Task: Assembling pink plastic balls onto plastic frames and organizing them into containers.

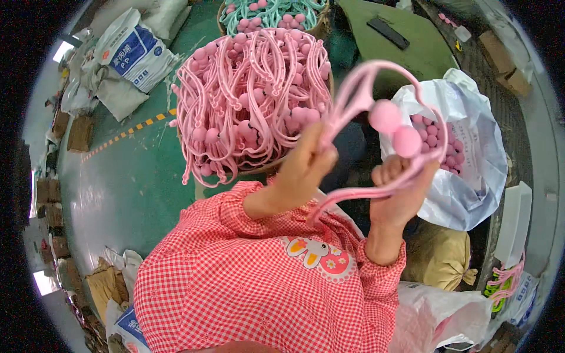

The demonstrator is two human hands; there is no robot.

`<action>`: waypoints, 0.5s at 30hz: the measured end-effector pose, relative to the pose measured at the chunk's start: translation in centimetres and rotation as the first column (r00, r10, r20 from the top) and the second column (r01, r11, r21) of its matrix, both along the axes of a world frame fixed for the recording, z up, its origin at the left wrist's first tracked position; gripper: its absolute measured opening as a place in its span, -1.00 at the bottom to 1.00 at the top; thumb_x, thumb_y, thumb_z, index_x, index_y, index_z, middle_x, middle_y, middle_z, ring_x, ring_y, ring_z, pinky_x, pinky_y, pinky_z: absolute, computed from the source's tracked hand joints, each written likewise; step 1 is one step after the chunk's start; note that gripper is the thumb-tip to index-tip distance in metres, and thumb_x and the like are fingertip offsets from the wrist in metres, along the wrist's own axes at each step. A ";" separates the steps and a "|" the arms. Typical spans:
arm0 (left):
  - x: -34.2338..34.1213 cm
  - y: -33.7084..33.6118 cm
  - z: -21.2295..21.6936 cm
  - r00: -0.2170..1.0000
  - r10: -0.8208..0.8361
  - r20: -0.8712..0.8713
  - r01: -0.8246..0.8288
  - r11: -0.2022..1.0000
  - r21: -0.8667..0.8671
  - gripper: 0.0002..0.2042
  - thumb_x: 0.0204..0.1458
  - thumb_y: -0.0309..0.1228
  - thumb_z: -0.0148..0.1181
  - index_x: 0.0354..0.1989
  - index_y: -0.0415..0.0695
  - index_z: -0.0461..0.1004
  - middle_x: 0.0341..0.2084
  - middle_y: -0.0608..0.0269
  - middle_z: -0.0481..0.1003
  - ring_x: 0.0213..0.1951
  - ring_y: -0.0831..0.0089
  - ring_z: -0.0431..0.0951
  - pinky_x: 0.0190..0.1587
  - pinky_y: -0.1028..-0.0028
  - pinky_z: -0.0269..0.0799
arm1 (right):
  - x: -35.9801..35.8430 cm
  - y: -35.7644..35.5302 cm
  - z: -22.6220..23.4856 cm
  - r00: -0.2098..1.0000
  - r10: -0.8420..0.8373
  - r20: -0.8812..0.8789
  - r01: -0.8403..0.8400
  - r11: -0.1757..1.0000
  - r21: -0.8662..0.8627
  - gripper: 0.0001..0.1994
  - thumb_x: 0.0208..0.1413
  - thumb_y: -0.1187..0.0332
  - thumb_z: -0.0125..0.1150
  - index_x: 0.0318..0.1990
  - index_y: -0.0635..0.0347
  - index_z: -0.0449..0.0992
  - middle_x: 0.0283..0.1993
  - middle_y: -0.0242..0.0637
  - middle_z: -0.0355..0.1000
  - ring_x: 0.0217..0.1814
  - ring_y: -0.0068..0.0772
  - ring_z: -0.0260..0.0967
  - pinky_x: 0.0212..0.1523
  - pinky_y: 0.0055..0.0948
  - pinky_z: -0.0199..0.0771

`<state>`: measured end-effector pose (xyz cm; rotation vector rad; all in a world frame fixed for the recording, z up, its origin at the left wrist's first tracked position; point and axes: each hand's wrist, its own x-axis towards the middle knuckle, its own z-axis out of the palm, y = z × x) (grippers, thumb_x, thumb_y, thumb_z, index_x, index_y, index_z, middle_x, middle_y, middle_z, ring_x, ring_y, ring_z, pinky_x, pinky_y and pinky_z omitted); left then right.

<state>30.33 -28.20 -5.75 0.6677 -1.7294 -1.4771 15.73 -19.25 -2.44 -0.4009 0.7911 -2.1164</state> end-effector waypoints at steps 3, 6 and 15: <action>2.6 -4.8 -0.3 0.989 0.131 0.067 -0.133 0.991 0.022 -0.51 0.21 -0.42 -0.03 0.32 -0.19 0.11 -0.36 0.26 0.42 -0.41 0.43 0.43 -0.31 0.42 0.39 | 1.7 -1.4 -0.9 0.938 -0.105 -0.330 0.223 0.913 0.342 -0.69 0.31 0.02 -0.14 -0.26 0.07 0.30 -0.40 -0.43 0.23 -0.44 -0.53 0.17 -0.45 -0.52 0.14; 4.9 -9.0 1.9 0.971 0.205 -0.126 -0.182 0.968 0.172 -0.56 0.20 -0.46 -0.05 0.28 -0.13 0.17 -0.49 0.40 0.34 -0.55 0.64 0.32 -0.51 0.62 0.29 | 1.5 -0.1 -2.3 0.972 0.026 -0.234 0.064 0.927 0.370 -0.75 0.33 0.12 -0.17 -0.27 0.06 0.29 -0.42 -0.44 0.21 -0.46 -0.56 0.14 -0.43 -0.53 0.14; 3.4 -18.8 -3.3 0.894 0.442 -0.079 -0.371 0.827 0.423 -0.77 0.14 -0.58 -0.12 -0.04 -0.13 0.29 -0.55 0.41 0.30 -0.59 0.63 0.29 -0.57 0.61 0.24 | 0.6 2.4 -5.2 0.997 0.022 -0.068 0.009 0.906 0.423 -0.69 0.34 0.11 -0.20 -0.38 0.08 0.25 -0.55 -0.45 0.12 -0.54 -0.58 0.01 -0.49 -0.53 0.02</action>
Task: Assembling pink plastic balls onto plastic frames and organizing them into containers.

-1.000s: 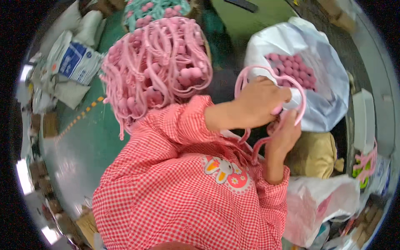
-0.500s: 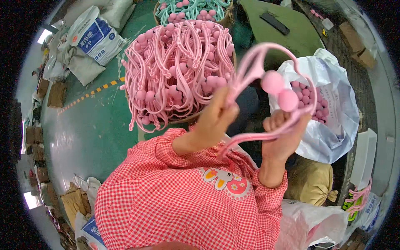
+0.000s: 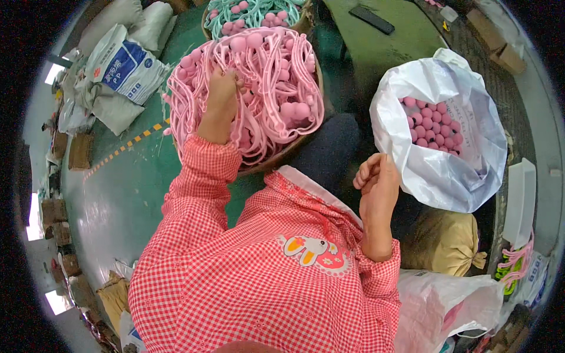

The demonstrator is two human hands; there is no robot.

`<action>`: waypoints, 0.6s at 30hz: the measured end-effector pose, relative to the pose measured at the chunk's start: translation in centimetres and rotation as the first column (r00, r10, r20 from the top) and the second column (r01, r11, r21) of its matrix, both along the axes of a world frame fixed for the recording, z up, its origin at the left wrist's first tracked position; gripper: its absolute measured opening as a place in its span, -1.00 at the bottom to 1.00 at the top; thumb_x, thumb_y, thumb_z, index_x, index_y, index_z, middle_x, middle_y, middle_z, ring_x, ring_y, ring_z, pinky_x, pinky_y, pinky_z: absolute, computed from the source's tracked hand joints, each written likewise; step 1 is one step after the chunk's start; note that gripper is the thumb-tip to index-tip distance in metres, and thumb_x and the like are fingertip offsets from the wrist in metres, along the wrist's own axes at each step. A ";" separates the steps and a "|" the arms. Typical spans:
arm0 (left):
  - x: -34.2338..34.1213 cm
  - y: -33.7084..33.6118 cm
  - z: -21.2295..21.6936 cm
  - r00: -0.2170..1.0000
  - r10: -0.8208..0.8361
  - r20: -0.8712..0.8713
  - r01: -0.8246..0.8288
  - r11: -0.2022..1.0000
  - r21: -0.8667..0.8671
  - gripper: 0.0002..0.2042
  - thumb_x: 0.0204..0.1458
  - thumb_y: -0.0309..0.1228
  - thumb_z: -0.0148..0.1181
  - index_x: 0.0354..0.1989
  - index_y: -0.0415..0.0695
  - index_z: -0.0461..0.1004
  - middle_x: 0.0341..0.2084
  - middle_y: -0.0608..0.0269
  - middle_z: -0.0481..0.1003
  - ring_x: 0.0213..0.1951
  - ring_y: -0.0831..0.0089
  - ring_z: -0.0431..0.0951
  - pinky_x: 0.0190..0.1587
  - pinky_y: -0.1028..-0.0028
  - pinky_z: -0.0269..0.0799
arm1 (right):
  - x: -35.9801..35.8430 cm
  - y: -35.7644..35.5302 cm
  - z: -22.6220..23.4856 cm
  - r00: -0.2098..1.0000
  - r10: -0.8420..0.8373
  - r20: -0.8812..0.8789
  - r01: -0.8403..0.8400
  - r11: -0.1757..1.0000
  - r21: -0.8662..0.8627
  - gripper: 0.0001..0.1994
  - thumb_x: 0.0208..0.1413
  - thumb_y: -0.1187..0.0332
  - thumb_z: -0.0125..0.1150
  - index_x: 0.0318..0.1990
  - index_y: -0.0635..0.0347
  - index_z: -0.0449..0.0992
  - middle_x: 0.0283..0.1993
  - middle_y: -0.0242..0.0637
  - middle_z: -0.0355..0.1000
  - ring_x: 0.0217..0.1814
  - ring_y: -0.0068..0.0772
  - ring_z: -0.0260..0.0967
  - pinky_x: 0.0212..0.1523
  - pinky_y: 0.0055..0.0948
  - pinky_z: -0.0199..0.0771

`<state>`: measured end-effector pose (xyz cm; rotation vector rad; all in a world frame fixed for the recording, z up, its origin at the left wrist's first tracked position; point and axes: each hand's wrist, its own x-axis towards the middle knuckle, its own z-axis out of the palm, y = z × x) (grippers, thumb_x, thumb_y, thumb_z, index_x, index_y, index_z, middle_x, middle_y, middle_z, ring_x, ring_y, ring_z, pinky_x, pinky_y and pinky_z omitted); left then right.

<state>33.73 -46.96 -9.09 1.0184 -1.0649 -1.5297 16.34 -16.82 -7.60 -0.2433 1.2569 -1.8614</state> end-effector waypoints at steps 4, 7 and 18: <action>-0.5 -1.6 -3.5 0.993 0.055 0.106 -0.041 0.990 -0.133 -0.54 0.00 -0.71 -0.14 0.15 -0.19 0.23 -0.32 0.21 0.42 -0.39 0.51 0.44 -0.38 0.55 0.41 | -0.4 1.2 -0.5 0.999 -0.035 0.001 0.035 0.997 0.065 -0.67 0.34 0.10 -0.21 -0.41 0.08 0.23 -0.59 -0.44 0.10 -0.56 -0.58 0.00 -0.50 -0.52 0.02; -1.8 -0.2 -1.8 0.982 0.167 0.087 -0.149 0.972 -0.182 -0.43 -0.05 -0.75 -0.13 0.24 -0.21 0.19 -0.16 0.11 0.40 -0.28 0.47 0.45 -0.26 0.50 0.43 | -1.3 2.3 -1.8 0.998 -0.064 0.022 0.063 0.996 0.063 -0.67 0.34 0.10 -0.21 -0.42 0.09 0.23 -0.60 -0.45 0.10 -0.57 -0.58 0.00 -0.50 -0.52 0.03; -4.8 0.9 -4.6 0.978 0.207 0.013 -0.196 0.944 -0.264 -0.43 -0.11 -0.81 -0.15 0.17 -0.24 0.31 -0.05 0.17 0.38 -0.18 0.48 0.40 -0.15 0.56 0.33 | 0.1 0.6 -3.6 0.992 0.125 0.010 -0.125 0.985 0.120 -0.66 0.36 0.15 -0.21 -0.43 0.13 0.27 -0.65 -0.43 0.13 -0.62 -0.58 0.05 -0.55 -0.53 0.08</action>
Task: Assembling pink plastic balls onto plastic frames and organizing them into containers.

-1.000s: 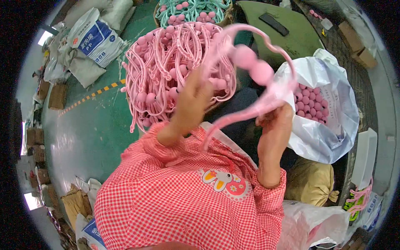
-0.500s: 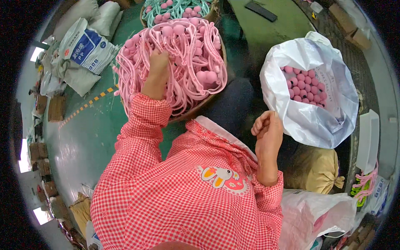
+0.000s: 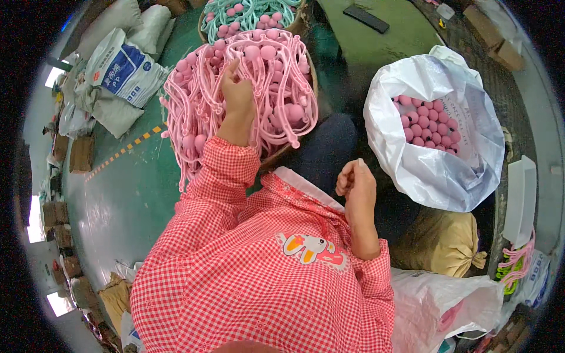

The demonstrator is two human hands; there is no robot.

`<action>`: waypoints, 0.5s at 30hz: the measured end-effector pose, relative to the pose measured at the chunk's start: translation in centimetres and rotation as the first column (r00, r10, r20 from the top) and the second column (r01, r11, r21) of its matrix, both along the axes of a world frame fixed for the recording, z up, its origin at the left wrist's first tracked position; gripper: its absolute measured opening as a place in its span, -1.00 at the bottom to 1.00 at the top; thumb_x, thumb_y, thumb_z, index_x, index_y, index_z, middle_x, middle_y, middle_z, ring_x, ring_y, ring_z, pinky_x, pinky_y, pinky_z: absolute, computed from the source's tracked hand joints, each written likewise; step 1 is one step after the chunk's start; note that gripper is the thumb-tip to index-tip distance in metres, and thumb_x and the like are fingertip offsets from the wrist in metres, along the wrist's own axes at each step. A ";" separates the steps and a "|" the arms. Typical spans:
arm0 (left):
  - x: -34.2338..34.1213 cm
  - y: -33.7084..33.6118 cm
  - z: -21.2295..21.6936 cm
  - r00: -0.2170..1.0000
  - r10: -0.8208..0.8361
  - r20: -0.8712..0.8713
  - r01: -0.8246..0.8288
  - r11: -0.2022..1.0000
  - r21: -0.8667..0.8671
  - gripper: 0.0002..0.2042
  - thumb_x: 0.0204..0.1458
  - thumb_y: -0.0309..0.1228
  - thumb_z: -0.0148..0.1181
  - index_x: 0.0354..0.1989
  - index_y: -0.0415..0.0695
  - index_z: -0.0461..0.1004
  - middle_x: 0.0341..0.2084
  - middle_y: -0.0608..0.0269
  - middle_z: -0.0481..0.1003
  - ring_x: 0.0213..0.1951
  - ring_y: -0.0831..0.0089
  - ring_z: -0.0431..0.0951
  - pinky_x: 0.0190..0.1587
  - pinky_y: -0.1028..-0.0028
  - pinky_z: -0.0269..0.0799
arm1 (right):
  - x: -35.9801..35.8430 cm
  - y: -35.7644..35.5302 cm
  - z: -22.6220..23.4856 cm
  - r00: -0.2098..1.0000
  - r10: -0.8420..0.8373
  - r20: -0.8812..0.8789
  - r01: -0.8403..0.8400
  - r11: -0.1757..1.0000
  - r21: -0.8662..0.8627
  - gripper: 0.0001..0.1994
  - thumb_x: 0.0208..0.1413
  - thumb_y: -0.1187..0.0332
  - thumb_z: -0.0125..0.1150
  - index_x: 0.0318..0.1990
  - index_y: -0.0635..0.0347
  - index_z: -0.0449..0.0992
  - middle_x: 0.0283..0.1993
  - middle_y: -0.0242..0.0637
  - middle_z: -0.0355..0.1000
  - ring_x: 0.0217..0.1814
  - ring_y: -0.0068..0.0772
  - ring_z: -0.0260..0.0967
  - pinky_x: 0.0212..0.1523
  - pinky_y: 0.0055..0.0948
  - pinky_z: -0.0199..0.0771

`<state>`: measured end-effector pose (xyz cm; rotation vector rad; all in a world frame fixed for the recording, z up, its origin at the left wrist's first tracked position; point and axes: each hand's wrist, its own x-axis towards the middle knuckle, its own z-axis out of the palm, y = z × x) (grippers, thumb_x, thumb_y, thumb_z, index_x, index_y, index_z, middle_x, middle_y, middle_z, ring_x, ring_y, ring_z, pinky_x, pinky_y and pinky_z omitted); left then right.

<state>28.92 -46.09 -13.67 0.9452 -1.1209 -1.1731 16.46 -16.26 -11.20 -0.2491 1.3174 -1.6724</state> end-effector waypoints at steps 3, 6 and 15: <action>-0.1 -0.2 -0.5 0.999 -0.029 0.042 0.030 1.000 -0.004 -0.47 -0.04 -0.77 -0.09 0.19 -0.24 0.26 -0.06 0.18 0.38 -0.19 0.50 0.40 -0.16 0.56 0.32 | 0.1 0.4 -0.6 1.000 0.026 0.003 -0.026 1.000 0.016 -0.65 0.37 0.14 -0.23 -0.43 0.13 0.26 -0.65 -0.43 0.14 -0.63 -0.59 0.05 -0.57 -0.54 0.09; 0.0 0.0 -0.6 1.000 0.005 -0.013 -0.003 0.996 0.091 -0.48 0.03 -0.71 -0.03 0.24 -0.22 0.18 -0.09 0.20 0.36 -0.18 0.50 0.38 -0.13 0.54 0.32 | -0.2 0.6 -1.1 1.000 0.009 -0.017 -0.008 1.000 0.029 -0.65 0.37 0.14 -0.23 -0.43 0.13 0.26 -0.65 -0.44 0.13 -0.64 -0.59 0.04 -0.57 -0.55 0.09; 1.3 -0.6 9.2 0.954 -0.104 -0.282 0.101 0.995 -0.027 -0.76 0.17 -0.54 -0.12 0.01 -0.13 0.29 -0.57 0.47 0.23 -0.62 0.72 0.19 -0.62 0.66 0.14 | -0.1 0.3 -1.4 0.999 0.027 -0.018 -0.026 0.998 0.060 -0.65 0.36 0.15 -0.21 -0.44 0.13 0.25 -0.65 -0.45 0.12 -0.64 -0.61 0.03 -0.58 -0.55 0.06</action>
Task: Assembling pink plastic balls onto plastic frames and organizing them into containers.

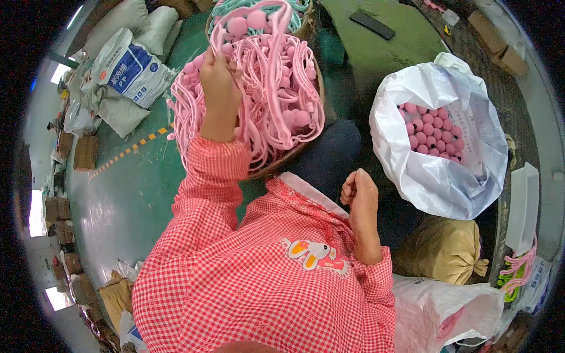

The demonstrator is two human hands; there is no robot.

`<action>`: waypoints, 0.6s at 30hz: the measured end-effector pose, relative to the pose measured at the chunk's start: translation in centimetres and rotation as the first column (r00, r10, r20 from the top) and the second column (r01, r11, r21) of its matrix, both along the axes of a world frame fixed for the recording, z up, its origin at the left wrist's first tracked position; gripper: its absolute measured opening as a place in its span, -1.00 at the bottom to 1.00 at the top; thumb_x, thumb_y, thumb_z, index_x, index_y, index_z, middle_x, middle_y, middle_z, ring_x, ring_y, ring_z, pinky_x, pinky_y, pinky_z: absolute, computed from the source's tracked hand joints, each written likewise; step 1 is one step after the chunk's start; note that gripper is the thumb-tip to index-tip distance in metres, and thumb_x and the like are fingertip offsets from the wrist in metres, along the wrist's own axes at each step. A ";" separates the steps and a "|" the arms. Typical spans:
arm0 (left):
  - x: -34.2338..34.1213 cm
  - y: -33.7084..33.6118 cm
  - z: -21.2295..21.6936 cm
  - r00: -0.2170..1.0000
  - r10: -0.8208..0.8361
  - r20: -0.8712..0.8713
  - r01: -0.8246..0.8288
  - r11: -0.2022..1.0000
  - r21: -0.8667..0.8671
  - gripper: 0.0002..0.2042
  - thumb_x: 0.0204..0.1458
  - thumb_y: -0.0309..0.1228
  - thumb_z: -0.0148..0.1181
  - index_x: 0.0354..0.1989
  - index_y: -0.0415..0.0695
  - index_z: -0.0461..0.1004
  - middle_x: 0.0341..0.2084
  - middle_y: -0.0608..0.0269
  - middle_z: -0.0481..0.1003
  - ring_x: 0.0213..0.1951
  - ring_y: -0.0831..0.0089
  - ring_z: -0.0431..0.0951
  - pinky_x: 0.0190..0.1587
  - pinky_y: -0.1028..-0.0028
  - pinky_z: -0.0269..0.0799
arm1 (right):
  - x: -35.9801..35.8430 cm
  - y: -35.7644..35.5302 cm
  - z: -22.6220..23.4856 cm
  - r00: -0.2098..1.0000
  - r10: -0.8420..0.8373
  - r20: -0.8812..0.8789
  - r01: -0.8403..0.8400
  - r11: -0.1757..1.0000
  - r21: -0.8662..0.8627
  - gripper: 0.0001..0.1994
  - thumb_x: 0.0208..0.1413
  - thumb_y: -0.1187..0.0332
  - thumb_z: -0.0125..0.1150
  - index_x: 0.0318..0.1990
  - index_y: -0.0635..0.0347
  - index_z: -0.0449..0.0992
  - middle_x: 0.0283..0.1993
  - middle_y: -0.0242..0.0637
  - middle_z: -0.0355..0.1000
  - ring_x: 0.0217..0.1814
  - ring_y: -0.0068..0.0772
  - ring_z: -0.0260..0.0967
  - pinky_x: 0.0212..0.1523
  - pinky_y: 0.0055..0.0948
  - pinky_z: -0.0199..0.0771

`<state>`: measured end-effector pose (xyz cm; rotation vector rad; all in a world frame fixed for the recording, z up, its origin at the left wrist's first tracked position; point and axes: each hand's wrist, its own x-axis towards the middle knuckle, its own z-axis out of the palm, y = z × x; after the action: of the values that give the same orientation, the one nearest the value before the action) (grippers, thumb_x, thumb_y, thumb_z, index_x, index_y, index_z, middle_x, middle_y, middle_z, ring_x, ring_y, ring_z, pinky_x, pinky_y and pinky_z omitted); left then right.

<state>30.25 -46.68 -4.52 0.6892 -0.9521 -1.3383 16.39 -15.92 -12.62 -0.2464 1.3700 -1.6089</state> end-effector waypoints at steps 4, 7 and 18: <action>1.4 -5.8 -1.6 0.992 -0.077 -0.104 0.082 0.996 0.043 -0.87 0.15 -0.56 -0.14 -0.19 -0.10 0.32 -0.58 0.44 0.23 -0.62 0.68 0.20 -0.62 0.63 0.15 | 0.0 0.3 -0.5 1.000 0.029 -0.009 -0.029 1.000 -0.010 -0.66 0.36 0.16 -0.20 -0.45 0.13 0.25 -0.65 -0.45 0.12 -0.64 -0.61 0.02 -0.58 -0.56 0.06; 1.4 -9.3 -3.7 0.988 -0.120 -0.099 0.130 0.986 0.102 -0.89 0.14 -0.57 -0.16 -0.25 -0.09 0.30 -0.59 0.42 0.25 -0.64 0.61 0.22 -0.62 0.59 0.17 | -0.2 0.7 -0.6 1.000 0.006 -0.020 -0.006 1.000 -0.002 -0.67 0.35 0.16 -0.20 -0.44 0.13 0.25 -0.65 -0.45 0.12 -0.64 -0.62 0.02 -0.59 -0.56 0.06; 3.2 -17.3 -13.6 0.903 0.141 0.406 -0.158 0.987 0.008 -0.40 -0.15 -0.70 -0.05 0.20 -0.28 0.20 0.03 -0.01 0.37 0.02 0.22 0.42 0.03 0.37 0.40 | 0.4 0.7 -0.8 1.000 0.016 0.001 -0.016 0.999 0.038 -0.66 0.34 0.14 -0.18 -0.44 0.12 0.26 -0.65 -0.45 0.12 -0.64 -0.61 0.01 -0.59 -0.57 0.05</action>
<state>33.44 -63.95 -18.09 1.0785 -1.1759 -1.0993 16.74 -15.20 -13.38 -0.2337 1.3938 -1.5679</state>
